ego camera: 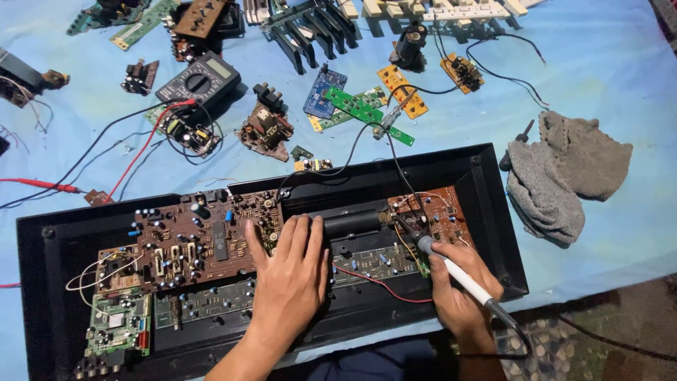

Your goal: Soldering components and wires onto a circuit board inside an electronic keyboard casing

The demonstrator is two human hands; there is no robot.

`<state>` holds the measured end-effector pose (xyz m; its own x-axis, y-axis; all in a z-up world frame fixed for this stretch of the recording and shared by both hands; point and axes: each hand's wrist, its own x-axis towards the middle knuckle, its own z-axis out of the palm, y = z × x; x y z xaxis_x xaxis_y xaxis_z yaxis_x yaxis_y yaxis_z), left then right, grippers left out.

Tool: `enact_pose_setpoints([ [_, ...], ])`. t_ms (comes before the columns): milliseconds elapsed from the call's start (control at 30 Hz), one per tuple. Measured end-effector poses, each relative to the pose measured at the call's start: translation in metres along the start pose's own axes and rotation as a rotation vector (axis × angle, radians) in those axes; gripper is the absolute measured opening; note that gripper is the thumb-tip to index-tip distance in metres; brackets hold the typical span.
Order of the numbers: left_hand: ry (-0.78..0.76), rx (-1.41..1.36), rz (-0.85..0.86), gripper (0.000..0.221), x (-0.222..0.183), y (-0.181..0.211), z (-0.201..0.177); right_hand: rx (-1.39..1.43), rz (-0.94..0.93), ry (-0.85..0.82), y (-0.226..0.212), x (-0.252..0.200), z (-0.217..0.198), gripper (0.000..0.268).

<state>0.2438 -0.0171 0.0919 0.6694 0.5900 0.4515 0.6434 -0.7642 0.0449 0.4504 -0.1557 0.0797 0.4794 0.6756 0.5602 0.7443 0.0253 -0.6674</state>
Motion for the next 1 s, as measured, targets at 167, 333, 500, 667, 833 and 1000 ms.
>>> enact_pose_setpoints([
  [167, 0.011, -0.002, -0.003, 0.051, -0.001, 0.001, 0.001, -0.01, -0.013, 0.013, -0.006, 0.002, -0.001, 0.019],
  [333, 0.007, -0.006, -0.005, 0.051, -0.001, 0.0, 0.003, -0.041, 0.022, 0.014, 0.0, 0.0, 0.0, 0.018],
  [500, 0.041, -0.039, 0.0, 0.052, -0.001, 0.0, 0.0, -0.074, -0.012, 0.039, -0.001, 0.001, 0.002, 0.019],
  [667, 0.009, -0.042, 0.0, 0.055, -0.005, -0.002, 0.009, -0.052, 0.035, 0.04, 0.004, -0.002, 0.002, 0.017],
  [833, 0.032, -0.051, 0.012, 0.058, -0.003, -0.002, 0.003, -0.004, 0.07, 0.04, 0.001, -0.002, 0.003, 0.018],
  [1000, 0.051, -0.095, 0.008, 0.054, -0.005, -0.002, 0.005, -0.032, 0.071, 0.042, 0.001, -0.004, 0.003, 0.017],
])
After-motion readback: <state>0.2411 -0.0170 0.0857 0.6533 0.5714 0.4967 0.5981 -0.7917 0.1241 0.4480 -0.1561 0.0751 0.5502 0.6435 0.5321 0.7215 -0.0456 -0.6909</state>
